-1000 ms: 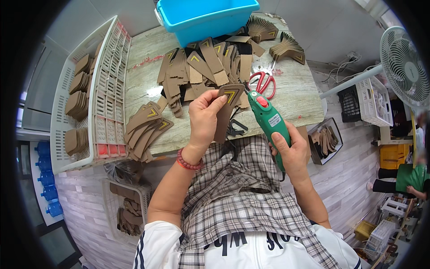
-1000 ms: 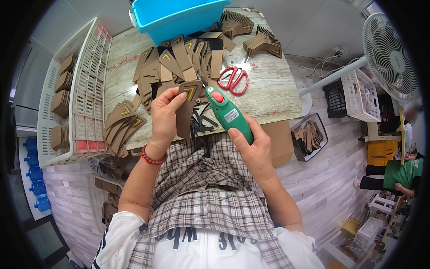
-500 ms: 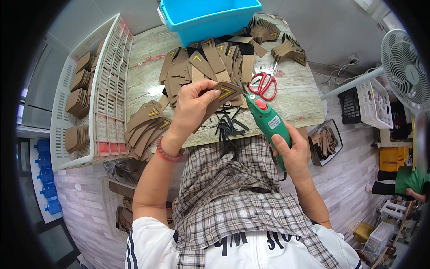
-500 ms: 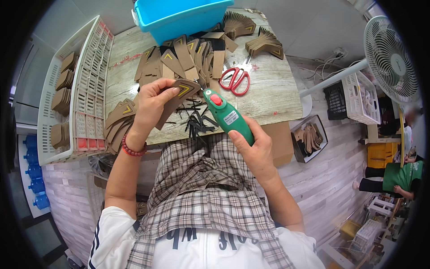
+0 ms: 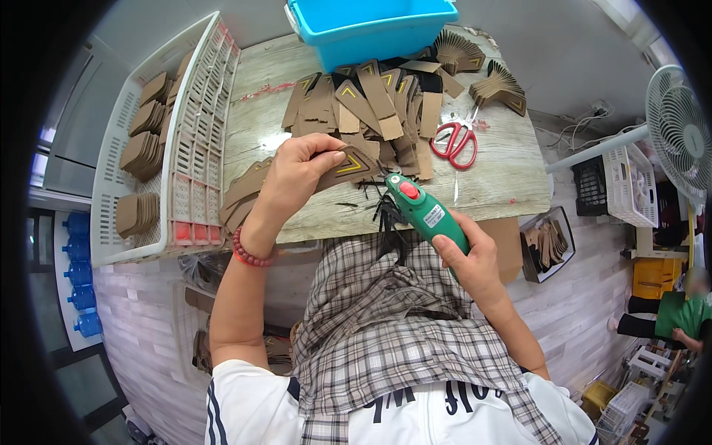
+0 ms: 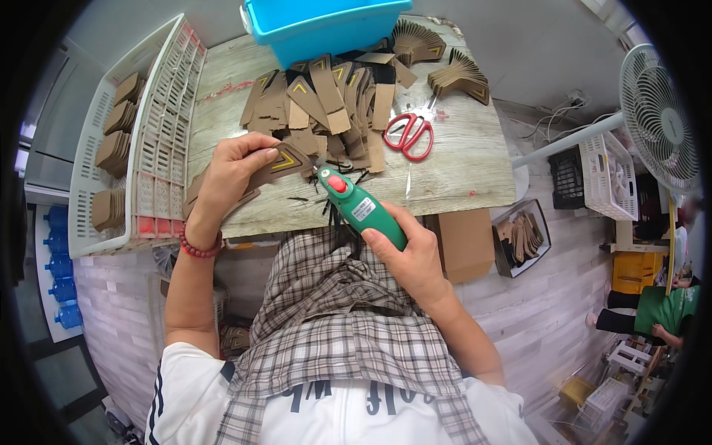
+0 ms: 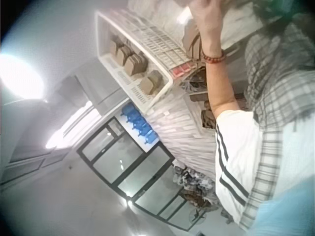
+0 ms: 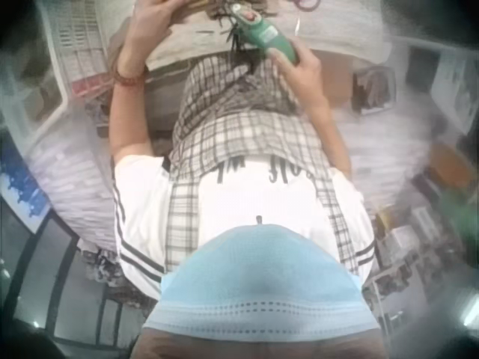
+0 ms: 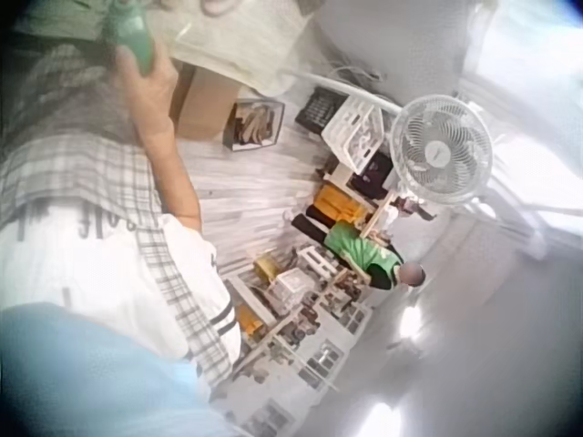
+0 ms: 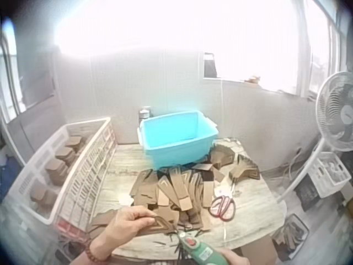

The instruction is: The person uses a green rotary cutter to trim the edges of small brown cardboard pieces on a worktable. They pick up each piece, cut along its edges, and place the trimmed pieces back on the table. A pair of red scissors and a blue bin are visible nearby.

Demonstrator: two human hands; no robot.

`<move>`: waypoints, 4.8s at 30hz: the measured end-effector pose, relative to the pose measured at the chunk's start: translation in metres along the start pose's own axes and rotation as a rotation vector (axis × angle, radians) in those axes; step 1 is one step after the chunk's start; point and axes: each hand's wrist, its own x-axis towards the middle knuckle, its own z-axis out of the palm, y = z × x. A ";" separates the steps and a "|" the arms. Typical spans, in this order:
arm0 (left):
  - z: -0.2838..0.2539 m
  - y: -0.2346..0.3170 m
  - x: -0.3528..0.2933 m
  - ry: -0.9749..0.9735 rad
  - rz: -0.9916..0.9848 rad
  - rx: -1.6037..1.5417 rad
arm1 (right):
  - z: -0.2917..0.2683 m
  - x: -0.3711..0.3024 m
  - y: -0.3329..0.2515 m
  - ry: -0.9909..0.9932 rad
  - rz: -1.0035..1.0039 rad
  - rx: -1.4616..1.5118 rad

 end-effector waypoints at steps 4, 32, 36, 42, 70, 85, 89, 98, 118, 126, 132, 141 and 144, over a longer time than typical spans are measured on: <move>0.003 -0.008 -0.002 0.030 0.043 -0.067 | 0.001 0.000 0.000 -0.002 -0.016 -0.011; -0.104 -0.105 -0.016 0.373 -0.132 0.653 | -0.011 -0.002 0.005 0.039 0.075 0.019; -0.074 -0.086 0.011 0.528 0.217 1.022 | -0.015 0.000 0.010 0.073 0.062 0.032; 0.024 -0.056 0.154 0.514 0.134 1.089 | -0.015 0.007 0.015 0.094 0.087 0.047; 0.137 -0.003 0.027 0.423 -0.030 -1.094 | -0.010 0.000 0.005 0.268 -0.015 0.033; 0.154 -0.013 0.009 0.273 -0.163 -1.053 | -0.015 0.004 -0.001 0.281 0.006 0.083; 0.161 -0.013 0.003 0.283 -0.140 -1.052 | -0.015 0.005 0.003 0.291 -0.057 0.073; 0.149 -0.015 0.001 0.310 -0.046 -0.939 | -0.023 0.001 0.002 0.244 -0.024 0.089; 0.107 -0.026 0.009 0.259 0.190 -0.512 | -0.028 -0.004 0.003 0.197 -0.006 0.088; 0.082 -0.028 0.013 0.184 0.217 -0.278 | -0.031 -0.005 0.002 0.145 0.011 0.081; 0.069 -0.018 0.015 0.138 0.226 -0.249 | -0.033 -0.006 -0.005 0.095 0.030 0.049; 0.045 -0.009 0.019 -0.039 0.169 -0.090 | -0.038 -0.005 -0.006 0.020 0.053 0.067; 0.041 -0.004 0.019 -0.112 0.115 -0.082 | -0.039 -0.004 -0.007 0.004 0.057 0.063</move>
